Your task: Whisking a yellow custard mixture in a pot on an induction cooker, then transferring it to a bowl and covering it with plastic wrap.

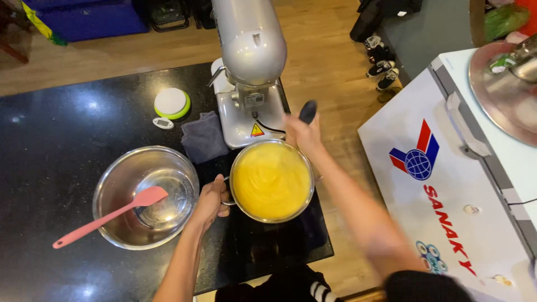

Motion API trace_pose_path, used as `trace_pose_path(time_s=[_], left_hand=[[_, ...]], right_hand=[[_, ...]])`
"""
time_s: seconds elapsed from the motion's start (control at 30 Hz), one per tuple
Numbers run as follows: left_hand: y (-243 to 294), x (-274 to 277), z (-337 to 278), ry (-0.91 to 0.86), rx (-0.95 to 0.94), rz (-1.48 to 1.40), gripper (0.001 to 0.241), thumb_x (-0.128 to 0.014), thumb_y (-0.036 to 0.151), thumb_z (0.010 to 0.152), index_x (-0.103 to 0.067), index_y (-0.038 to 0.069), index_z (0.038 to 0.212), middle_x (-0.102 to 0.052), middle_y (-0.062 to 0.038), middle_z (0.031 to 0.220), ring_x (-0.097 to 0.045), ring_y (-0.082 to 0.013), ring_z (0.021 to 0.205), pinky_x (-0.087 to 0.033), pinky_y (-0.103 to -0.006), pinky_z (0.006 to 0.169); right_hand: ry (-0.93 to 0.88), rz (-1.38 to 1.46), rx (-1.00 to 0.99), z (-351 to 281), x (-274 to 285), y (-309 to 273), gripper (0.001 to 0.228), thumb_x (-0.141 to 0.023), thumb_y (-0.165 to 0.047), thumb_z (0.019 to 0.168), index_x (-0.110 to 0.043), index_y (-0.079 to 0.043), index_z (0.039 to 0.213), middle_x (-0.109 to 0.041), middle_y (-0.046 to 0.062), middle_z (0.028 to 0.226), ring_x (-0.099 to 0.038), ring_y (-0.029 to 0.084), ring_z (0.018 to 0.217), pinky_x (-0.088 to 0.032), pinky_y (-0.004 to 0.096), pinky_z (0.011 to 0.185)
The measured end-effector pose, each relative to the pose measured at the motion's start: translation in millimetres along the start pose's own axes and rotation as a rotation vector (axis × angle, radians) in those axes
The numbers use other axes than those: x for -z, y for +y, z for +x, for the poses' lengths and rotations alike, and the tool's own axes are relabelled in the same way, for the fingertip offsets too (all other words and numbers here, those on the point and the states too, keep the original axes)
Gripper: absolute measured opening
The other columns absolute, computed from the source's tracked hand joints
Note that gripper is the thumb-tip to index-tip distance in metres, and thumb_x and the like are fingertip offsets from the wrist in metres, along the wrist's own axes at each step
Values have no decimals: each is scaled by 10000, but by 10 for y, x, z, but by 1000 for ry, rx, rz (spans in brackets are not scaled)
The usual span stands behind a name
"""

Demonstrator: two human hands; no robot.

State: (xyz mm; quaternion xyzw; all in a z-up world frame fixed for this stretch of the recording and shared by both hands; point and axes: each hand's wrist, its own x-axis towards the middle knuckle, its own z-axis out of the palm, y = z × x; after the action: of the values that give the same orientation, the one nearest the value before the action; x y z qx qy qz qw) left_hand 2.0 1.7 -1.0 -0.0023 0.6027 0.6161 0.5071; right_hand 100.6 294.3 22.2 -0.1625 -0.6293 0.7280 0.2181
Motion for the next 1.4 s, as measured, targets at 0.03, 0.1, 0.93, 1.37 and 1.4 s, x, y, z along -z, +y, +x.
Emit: trace_pose_path(time_s=[0.03, 0.1, 0.93, 1.37, 1.4], left_hand=[[-24, -55, 10, -1, 2, -8, 440, -405, 431, 1080, -429, 130, 760, -321, 31, 585, -238, -90, 440, -249, -285, 411], [24, -110, 56, 44, -23, 5, 427, -408, 440, 1064, -428, 141, 760, -330, 30, 583, -232, -93, 428, -237, -292, 395], [-57, -14, 138, 16, -30, -27, 436, -416, 417, 1083, -395, 158, 732, -303, 45, 583, -259, -91, 437, -249, -282, 394], [-239, 60, -265, 264, -181, -10, 406, -468, 470, 1035, -465, 103, 862, -387, 22, 588, -295, -99, 403, -258, -289, 386], [-208, 62, -226, 291, -232, -16, 386, -460, 456, 1017, -486, 104, 860, -462, 43, 629, -315, -95, 397, -272, -291, 376]], right_hand=[[-3, -6, -4, -65, -62, 105, 292, -654, -114, 884, -539, -97, 617, -446, 33, 483, -415, 196, 371, -306, 376, 378], [154, 669, -14, -99, -245, 295, 353, -657, -150, 952, -443, -141, 670, -365, -25, 513, -378, 141, 433, -290, 333, 465], [111, 438, -56, -230, 235, 167, 359, -650, -137, 1016, -487, -138, 697, -408, -14, 511, -390, 139, 435, -310, 334, 461], [196, 523, 75, -353, 180, 634, 274, -643, -134, 1021, -521, -93, 779, -477, 3, 619, -460, 149, 520, -366, 326, 514], [251, 459, -63, -364, 162, 515, 186, -648, -123, 952, -536, -88, 807, -498, 14, 642, -483, 160, 534, -377, 327, 496]])
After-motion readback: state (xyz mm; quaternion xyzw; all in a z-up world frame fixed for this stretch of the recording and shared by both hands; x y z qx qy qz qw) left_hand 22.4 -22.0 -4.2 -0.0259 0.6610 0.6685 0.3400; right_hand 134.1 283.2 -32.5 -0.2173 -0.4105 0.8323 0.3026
